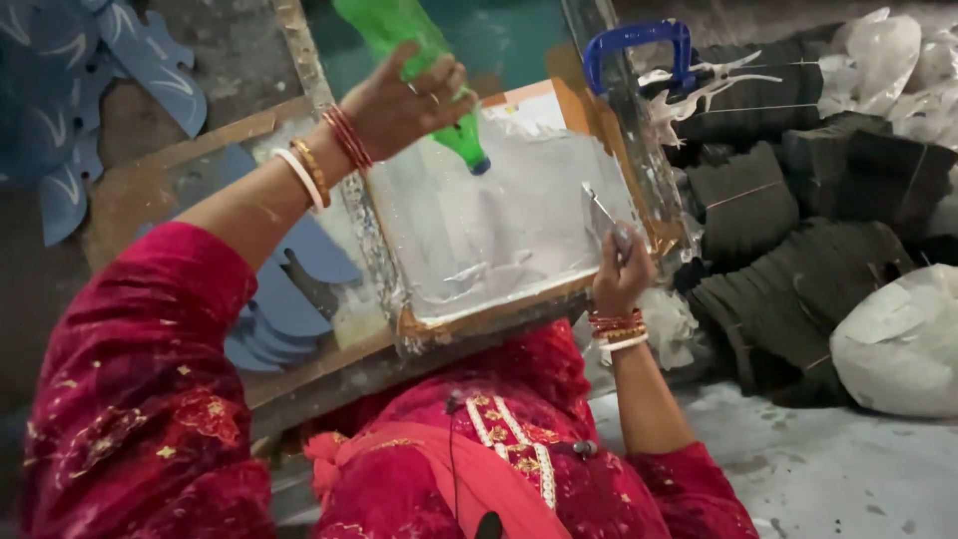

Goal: The person applies a white paste to a screen printing frame using a green bottle and spreads it evenly with a squeegee. They then place a blue shoe-shaped stencil onto the frame and pull the squeegee across the screen to transfer the paste onto the material underneath.

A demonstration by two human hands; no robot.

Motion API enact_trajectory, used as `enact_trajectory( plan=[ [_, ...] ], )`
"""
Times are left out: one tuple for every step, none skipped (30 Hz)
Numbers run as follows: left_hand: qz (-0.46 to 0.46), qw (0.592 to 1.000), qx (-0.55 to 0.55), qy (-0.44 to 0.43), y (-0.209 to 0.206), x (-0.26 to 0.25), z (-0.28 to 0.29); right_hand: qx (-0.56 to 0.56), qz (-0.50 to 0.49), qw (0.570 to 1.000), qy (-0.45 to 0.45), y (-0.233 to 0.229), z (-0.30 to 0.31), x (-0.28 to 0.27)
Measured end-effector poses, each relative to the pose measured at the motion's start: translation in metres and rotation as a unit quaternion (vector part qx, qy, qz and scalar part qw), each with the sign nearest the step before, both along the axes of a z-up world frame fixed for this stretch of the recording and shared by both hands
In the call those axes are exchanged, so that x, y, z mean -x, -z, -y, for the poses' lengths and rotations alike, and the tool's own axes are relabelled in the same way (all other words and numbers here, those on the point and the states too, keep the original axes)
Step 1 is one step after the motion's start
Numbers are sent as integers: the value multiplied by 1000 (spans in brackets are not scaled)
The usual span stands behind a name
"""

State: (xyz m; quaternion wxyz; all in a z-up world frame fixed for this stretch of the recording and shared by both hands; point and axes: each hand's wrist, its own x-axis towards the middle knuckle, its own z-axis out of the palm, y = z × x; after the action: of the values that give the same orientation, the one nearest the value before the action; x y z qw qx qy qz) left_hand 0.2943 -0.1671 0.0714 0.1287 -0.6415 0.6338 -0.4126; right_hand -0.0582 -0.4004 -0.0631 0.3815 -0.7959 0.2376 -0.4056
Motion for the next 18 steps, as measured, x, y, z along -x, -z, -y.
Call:
enact_trajectory(
  plan=[
    [-3, 1000, -16, 11, -3, 8, 1, -3, -7, 1000, 7, 0, 0, 0],
    [-7, 999, -33, 23, -5, 17, 2, -6, -14, 1000, 15, 0, 1, 0],
    [-6, 999, -33, 22, -8, 21, 2, -6, -12, 1000, 14, -3, 0, 1],
    [-1, 999, -44, 15, -10, 25, 3, -3, -16, 1000, 11, -6, -2, 1],
    [3, 999, -54, 7, -12, 29, 4, 1, -20, 1000, 8, -9, -3, 1],
    [5, 998, -54, 7, -14, 32, 4, 1, -18, 1000, 9, -9, -2, 2],
    [6, 998, -55, 4, -15, 34, 4, -10, -22, 1000, 6, -9, -2, 2],
    [7, 998, -56, 1, -16, 36, 4, -20, -27, 999, 3, -9, -1, 1],
    [9, 998, -56, 1, -18, 38, 6, -20, -25, 999, 3, -9, 0, 0],
    [12, 998, -55, 6, -20, 40, 6, -3, -11, 1000, -5, -8, -1, 0],
    [14, 998, -55, 10, -21, 41, 5, 15, 4, 1000, -12, -7, -1, 0],
    [15, 998, -56, 10, -23, 43, 5, 13, 4, 1000, -13, -8, -2, 0],
    [17, 998, -61, 5, -25, 44, 5, 0, 6, 1000, -7, -9, -3, -1],
    [19, 998, -64, 0, -27, 45, 5, -12, 8, 1000, -2, -10, -3, -1],
    [19, 998, -65, 0, -28, 45, 4, -12, 9, 1000, -2, -8, -2, -1],
    [22, 998, -64, -9, -29, 46, 4, -8, 9, 1000, -4, -7, -1, -1],
    [25, 998, -63, -18, -30, 45, 4, -4, 10, 1000, -6, -5, 1, -2],
    [25, 998, -63, -18, -30, 46, 4, -4, 9, 1000, -6, -6, 0, -2]
  ],
)
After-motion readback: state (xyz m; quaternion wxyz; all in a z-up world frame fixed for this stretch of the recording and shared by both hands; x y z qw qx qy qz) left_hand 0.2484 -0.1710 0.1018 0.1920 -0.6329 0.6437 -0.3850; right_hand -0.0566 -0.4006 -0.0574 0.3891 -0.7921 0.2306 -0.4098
